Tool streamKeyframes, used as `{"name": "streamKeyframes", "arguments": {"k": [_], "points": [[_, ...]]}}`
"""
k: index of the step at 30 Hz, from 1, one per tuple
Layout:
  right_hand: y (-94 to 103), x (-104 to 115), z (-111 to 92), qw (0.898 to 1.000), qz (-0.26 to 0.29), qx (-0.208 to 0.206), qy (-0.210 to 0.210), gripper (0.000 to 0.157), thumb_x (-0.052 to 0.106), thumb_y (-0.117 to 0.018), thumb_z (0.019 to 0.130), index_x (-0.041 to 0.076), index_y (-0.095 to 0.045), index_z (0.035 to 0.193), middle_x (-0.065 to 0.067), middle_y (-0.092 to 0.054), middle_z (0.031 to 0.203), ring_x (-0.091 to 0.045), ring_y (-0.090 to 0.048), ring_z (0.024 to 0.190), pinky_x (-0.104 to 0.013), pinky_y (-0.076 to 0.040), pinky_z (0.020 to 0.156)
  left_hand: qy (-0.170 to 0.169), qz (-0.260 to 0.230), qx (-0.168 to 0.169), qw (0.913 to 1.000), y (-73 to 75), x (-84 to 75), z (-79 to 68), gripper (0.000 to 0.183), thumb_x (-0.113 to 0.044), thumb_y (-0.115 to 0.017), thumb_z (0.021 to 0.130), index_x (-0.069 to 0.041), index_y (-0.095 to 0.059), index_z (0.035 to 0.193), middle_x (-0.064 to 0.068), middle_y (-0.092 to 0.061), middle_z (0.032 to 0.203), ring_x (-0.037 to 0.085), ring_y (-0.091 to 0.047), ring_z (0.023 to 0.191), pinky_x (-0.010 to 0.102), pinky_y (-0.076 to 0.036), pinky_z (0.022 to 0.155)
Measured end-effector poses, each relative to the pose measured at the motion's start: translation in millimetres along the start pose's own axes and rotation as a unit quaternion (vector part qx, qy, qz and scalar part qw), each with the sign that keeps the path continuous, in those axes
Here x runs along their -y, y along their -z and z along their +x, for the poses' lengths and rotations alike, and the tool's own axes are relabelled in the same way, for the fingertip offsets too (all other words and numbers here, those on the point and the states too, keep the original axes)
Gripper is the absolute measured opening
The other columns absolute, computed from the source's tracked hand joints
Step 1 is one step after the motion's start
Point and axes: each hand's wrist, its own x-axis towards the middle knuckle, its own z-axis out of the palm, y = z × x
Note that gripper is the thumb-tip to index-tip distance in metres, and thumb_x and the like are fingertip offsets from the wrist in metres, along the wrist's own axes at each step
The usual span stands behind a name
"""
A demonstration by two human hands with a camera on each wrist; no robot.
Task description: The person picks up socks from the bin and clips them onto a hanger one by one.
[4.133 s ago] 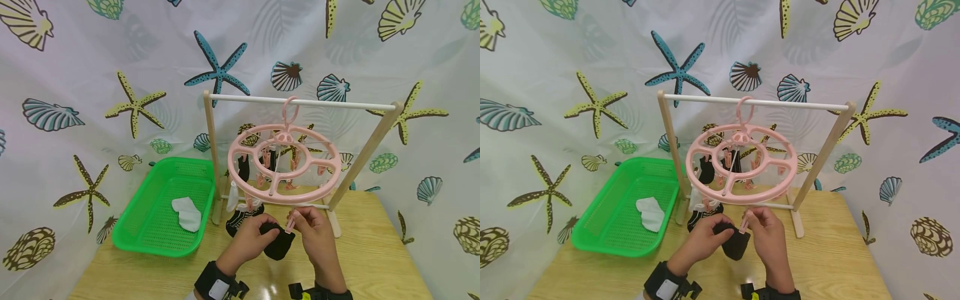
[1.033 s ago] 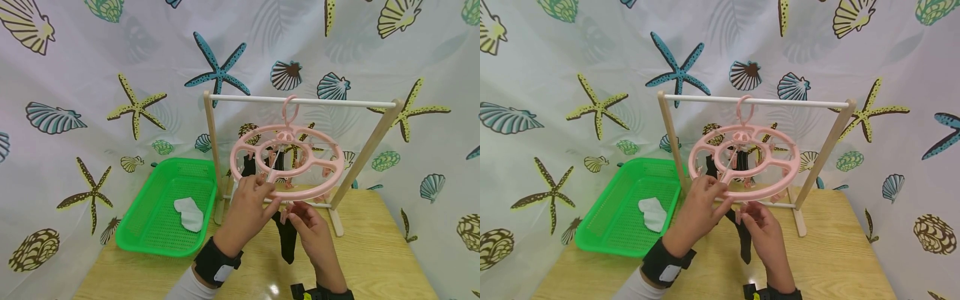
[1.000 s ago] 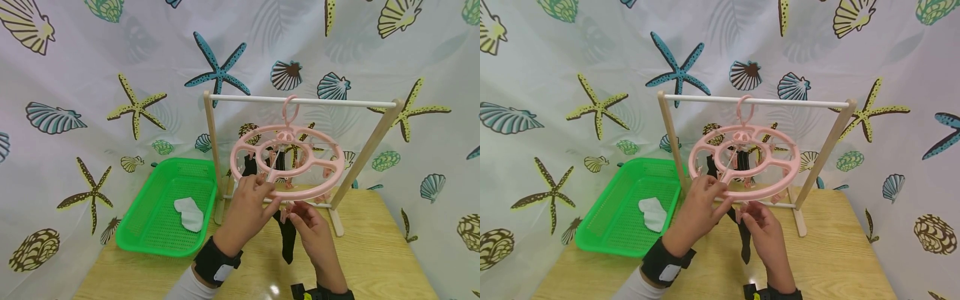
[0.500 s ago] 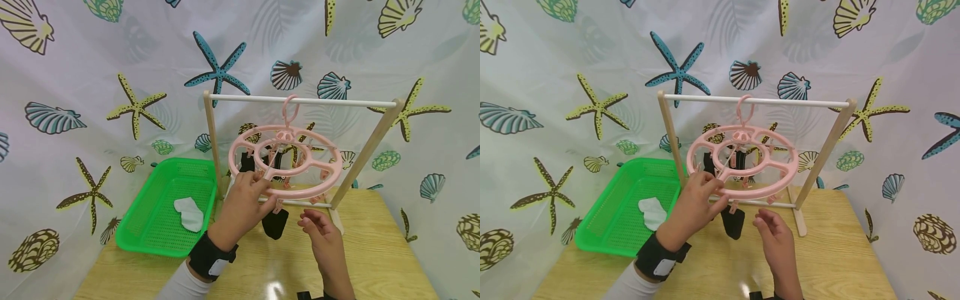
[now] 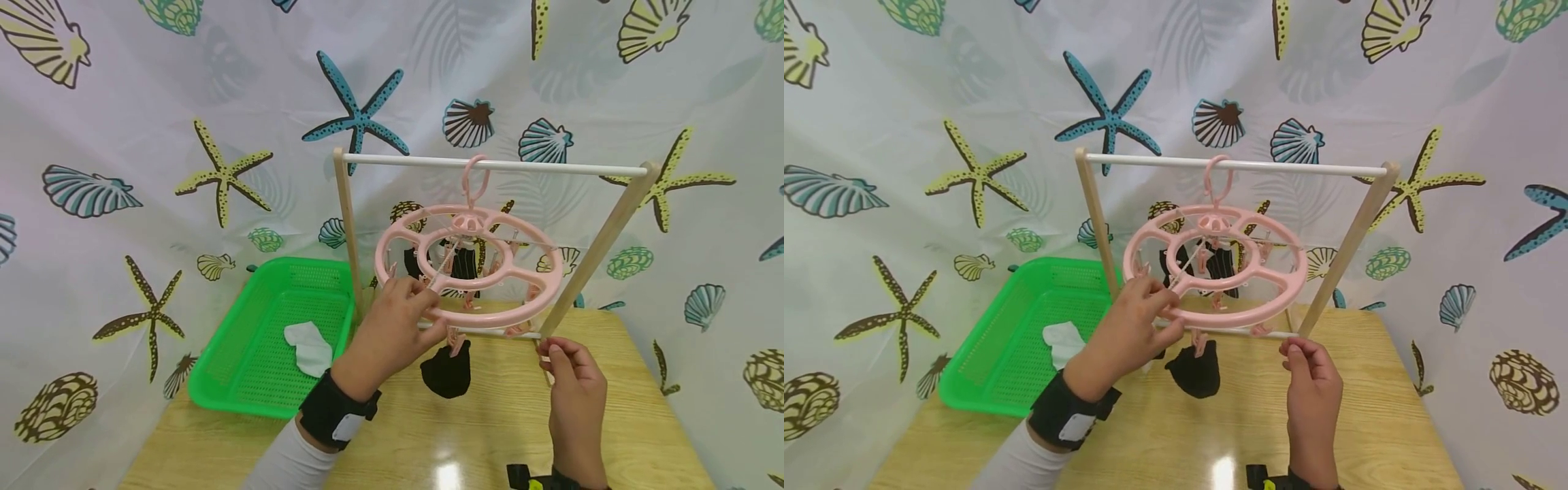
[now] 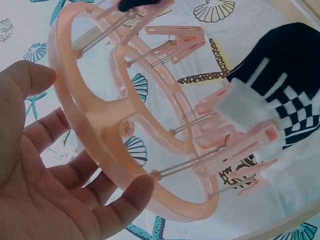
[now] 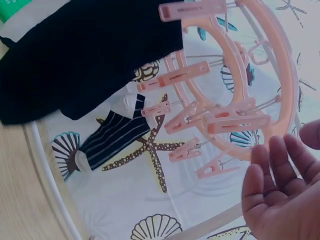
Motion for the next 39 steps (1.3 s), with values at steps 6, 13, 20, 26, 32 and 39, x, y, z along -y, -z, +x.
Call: {"name": "streamKeyframes", "arguments": {"k": [6,13,20,26,32,39], "points": [[-1.3,0.6,8.8,0.997,-0.065,0.042,0.027,0.027,0.016,-0.056,0.103,-0.001,-0.065,0.121,-0.011,-0.065,0.118,-0.018,-0.057,0.110,-0.019,-0.046,0.084,0.009,-0.002,0.040,0.9991,8.0,1.6,2.5,0.016,-0.030,-0.071,0.090,-0.016,-0.069,0.097,0.003,-0.057,0.099,0.020,-0.051,0.093,0.035,-0.045,0.084],[0.7,1.9,22.3,0.983,-0.083,0.159,0.021,0.036,0.012,-0.048,0.105,0.000,-0.053,0.139,0.000,-0.058,0.129,-0.015,-0.048,0.122,-0.018,-0.042,0.092,0.012,-0.006,0.049,0.9987,12.5,5.9,4.9,0.011,-0.024,-0.069,0.087,-0.015,-0.066,0.092,0.001,-0.056,0.098,0.019,-0.049,0.092,0.034,-0.043,0.090],[-2.9,1.0,30.1,0.963,-0.102,0.243,0.061,0.038,0.001,-0.044,0.103,-0.002,-0.049,0.141,-0.002,-0.057,0.126,-0.019,-0.050,0.119,-0.023,-0.039,0.093,0.007,-0.010,0.061,0.9981,14.6,9.1,7.6,0.013,-0.022,-0.070,0.085,-0.012,-0.063,0.091,0.003,-0.057,0.098,0.023,-0.055,0.099,0.043,-0.019,0.118],[-4.8,-2.6,33.6,0.945,-0.109,0.301,0.068,0.042,-0.001,-0.042,0.103,0.000,-0.047,0.144,0.000,-0.056,0.132,-0.017,-0.049,0.121,-0.022,-0.041,0.093,0.001,-0.014,0.058,0.9982,16.4,14.2,7.3,0.009,-0.018,-0.068,0.084,-0.012,-0.061,0.087,0.003,-0.055,0.094,0.027,-0.055,0.103,0.036,-0.017,0.118],[-6.5,-5.2,35.1,0.931,-0.118,0.333,0.085,0.035,0.007,-0.049,0.104,-0.003,-0.053,0.138,-0.006,-0.062,0.119,-0.017,-0.057,0.107,-0.022,-0.048,0.088,0.000,-0.018,0.054,0.9984,15.5,18.6,7.5,0.009,-0.017,-0.068,0.084,-0.013,-0.060,0.085,0.003,-0.056,0.096,0.028,-0.055,0.108,0.034,-0.014,0.118],[-7.0,-4.3,29.7,0.921,-0.106,0.360,0.108,0.025,0.004,-0.054,0.102,-0.007,-0.053,0.124,-0.021,-0.059,0.107,-0.017,-0.062,0.094,-0.027,-0.054,0.079,0.009,-0.022,0.054,0.9983,15.2,25.3,8.7,0.007,-0.015,-0.067,0.081,-0.015,-0.061,0.085,0.002,-0.058,0.099,0.028,-0.053,0.110,0.039,-0.035,0.109]]}}
